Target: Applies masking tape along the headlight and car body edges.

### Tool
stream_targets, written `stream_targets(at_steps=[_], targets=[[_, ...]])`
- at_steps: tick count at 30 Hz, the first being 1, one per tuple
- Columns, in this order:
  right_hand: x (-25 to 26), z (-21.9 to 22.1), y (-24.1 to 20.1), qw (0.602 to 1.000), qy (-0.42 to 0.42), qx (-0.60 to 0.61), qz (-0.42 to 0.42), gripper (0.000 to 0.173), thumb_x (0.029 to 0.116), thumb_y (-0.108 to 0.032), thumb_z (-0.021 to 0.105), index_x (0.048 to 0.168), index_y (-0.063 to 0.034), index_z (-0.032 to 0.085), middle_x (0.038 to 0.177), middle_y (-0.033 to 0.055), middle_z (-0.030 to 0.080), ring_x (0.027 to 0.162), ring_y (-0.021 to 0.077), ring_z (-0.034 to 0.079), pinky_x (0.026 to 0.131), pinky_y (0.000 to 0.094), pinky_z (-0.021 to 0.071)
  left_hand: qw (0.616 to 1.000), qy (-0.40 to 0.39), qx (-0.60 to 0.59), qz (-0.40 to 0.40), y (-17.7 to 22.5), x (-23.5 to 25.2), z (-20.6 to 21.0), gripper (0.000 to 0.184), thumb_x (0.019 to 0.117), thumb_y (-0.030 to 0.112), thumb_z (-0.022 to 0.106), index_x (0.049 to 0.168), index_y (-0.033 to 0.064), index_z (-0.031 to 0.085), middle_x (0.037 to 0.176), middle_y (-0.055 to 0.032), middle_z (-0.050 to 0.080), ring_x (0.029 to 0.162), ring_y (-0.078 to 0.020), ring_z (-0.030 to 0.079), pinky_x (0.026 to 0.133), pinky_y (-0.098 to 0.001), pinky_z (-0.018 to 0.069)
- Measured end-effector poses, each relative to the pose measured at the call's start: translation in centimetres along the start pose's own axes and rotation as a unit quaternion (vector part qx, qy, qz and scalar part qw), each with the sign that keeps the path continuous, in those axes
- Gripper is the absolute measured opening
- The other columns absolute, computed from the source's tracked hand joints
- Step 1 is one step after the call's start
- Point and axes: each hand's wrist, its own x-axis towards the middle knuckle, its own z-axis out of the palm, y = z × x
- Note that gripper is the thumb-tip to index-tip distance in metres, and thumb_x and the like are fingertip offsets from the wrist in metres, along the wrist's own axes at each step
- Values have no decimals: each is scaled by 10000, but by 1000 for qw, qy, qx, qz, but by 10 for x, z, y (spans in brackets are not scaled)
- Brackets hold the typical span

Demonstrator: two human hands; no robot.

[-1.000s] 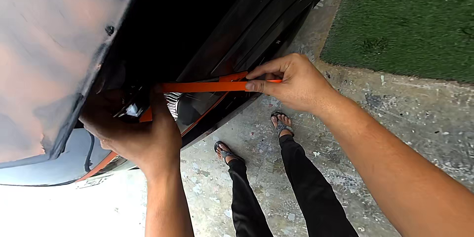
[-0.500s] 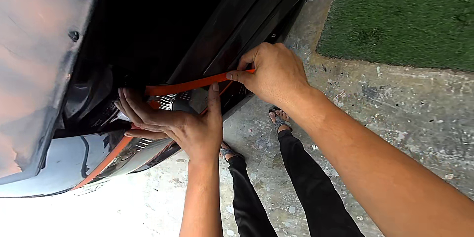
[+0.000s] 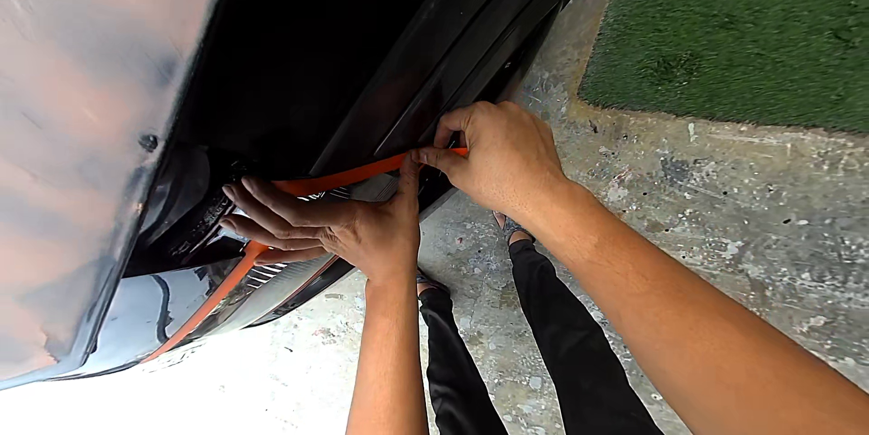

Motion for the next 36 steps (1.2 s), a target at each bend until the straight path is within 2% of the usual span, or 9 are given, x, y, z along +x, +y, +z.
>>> stream_targets(at_steps=[4, 8, 12, 16, 18, 25, 31, 34, 36], targets=[[-16, 15, -6, 999, 28, 0, -26, 195, 1007, -425, 589, 944, -276, 698, 760, -41, 668, 723, 174, 673, 548, 432, 481, 1000, 6, 14, 3, 0, -1, 1, 1526, 511, 830, 812, 1577, -72, 196, 1652, -336, 113, 1545, -513, -20, 1161, -742, -100], [-30, 28, -24, 997, 45, 48, 50, 221, 1041, -365, 518, 1056, -278, 721, 837, -28, 696, 763, 182, 686, 560, 437, 499, 999, -6, 32, 10, -3, -4, 1, 1498, 560, 832, 797, 1589, -48, 156, 1660, -319, 66, 1545, -507, -59, 1163, -726, -107], [-25, 33, -22, 971, 18, 207, 121, 211, 1030, -395, 554, 937, -305, 720, 677, -65, 607, 618, 144, 588, 534, 452, 435, 1000, 13, 24, 11, -3, -3, 5, 1464, 522, 838, 796, 1558, -47, 260, 1642, -339, 139, 1541, -520, -24, 1141, -763, -97], [-29, 38, 19, 839, 61, 490, 226, 200, 1045, -205, 587, 997, -98, 749, 710, 27, 638, 459, 92, 490, 395, 243, 414, 1000, 17, 10, -2, -1, -2, 5, 1423, 510, 827, 797, 1536, -35, 318, 1640, -334, 157, 1536, -531, -44, 1123, -769, -127], [-54, 40, 62, 796, 126, 510, 302, 205, 1068, -232, 549, 1060, -107, 711, 719, 28, 614, 428, 80, 454, 371, 214, 392, 1000, 27, 7, 4, 0, -3, 5, 1401, 511, 812, 808, 1522, -32, 331, 1626, -335, 190, 1533, -533, -10, 1133, -755, -118], [-207, 82, 166, 811, 25, 456, 365, 206, 1050, -142, 531, 1019, -26, 698, 709, 46, 660, 432, 89, 530, 367, 222, 454, 998, 30, 40, 33, -1, -4, 9, 1400, 492, 799, 821, 1517, -25, 342, 1587, -353, 263, 1510, -559, 79, 1133, -763, -40], [-250, 86, 162, 827, -28, 430, 361, 188, 1056, -135, 502, 1051, -33, 660, 762, -6, 685, 487, 59, 577, 435, 213, 506, 981, -76, 86, 155, -18, -17, 4, 937, 855, 598, 677, 1587, 109, 357, 1600, -369, 253, 1503, -601, 75, 1061, -845, 21], [-247, 93, 141, 849, -37, 422, 316, 182, 1047, -121, 514, 1063, -25, 668, 781, -2, 690, 515, 61, 589, 454, 212, 511, 965, -128, 103, 206, -21, -20, -2, 807, 853, 429, 660, 1583, 196, 406, 1633, -279, 292, 1523, -556, 116, 1074, -837, 49], [-242, 100, 124, 857, -54, 421, 292, 180, 1043, -110, 519, 1076, -17, 670, 770, 11, 687, 522, 69, 590, 466, 222, 514, 941, -185, 107, 261, -20, -31, -4, 725, 938, 255, 601, 1616, 214, 349, 1696, -133, 244, 1570, -411, 120, 1201, -668, 53]])
